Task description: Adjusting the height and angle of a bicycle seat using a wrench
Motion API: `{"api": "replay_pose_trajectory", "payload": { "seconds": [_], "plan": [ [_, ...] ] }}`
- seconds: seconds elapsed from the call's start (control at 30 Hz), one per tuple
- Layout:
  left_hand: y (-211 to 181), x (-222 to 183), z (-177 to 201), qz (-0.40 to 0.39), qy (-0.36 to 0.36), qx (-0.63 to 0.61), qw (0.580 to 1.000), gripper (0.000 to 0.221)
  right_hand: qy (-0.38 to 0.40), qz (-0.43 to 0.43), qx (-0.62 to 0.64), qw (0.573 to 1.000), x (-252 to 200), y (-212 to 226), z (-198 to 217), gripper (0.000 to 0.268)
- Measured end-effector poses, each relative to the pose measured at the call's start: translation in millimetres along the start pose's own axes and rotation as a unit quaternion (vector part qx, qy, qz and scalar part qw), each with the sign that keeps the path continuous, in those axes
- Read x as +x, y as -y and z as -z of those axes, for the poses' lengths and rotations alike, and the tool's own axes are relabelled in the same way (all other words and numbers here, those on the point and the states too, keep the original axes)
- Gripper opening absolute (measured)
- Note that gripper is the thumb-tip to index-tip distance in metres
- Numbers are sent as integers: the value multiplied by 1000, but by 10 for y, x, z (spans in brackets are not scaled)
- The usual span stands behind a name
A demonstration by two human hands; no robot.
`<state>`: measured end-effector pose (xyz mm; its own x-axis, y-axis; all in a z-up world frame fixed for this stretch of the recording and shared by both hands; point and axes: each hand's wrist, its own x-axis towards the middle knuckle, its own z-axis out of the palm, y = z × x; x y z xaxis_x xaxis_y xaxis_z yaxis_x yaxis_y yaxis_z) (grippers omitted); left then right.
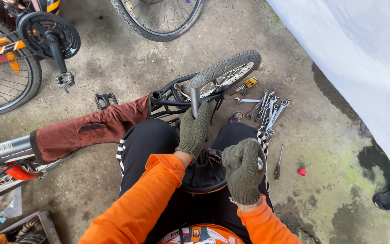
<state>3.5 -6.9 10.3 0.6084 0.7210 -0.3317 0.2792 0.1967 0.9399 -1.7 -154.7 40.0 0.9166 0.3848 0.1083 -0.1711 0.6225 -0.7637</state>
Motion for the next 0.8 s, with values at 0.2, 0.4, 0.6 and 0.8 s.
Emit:
{"api": "replay_pose_trajectory", "payload": {
  "seconds": [0.2, 0.4, 0.6, 0.8],
  "plan": [
    [-382, -53, -9, 52, 21, -8, 998, 40, 1, 124, -168, 978, 66, 280, -216, 17],
    [829, 557, -231, 99, -10, 211, 972, 74, -32, 339, -529, 777, 349, 470, -132, 17],
    [269, -61, -54, 61, -25, 145, 987, 52, 81, 253, -583, 768, 533, 644, -344, 20],
    [293, -465, 24, -66, 22, 193, 979, 115, 68, 145, -507, 847, 499, 606, -337, 15]
  ]
}}
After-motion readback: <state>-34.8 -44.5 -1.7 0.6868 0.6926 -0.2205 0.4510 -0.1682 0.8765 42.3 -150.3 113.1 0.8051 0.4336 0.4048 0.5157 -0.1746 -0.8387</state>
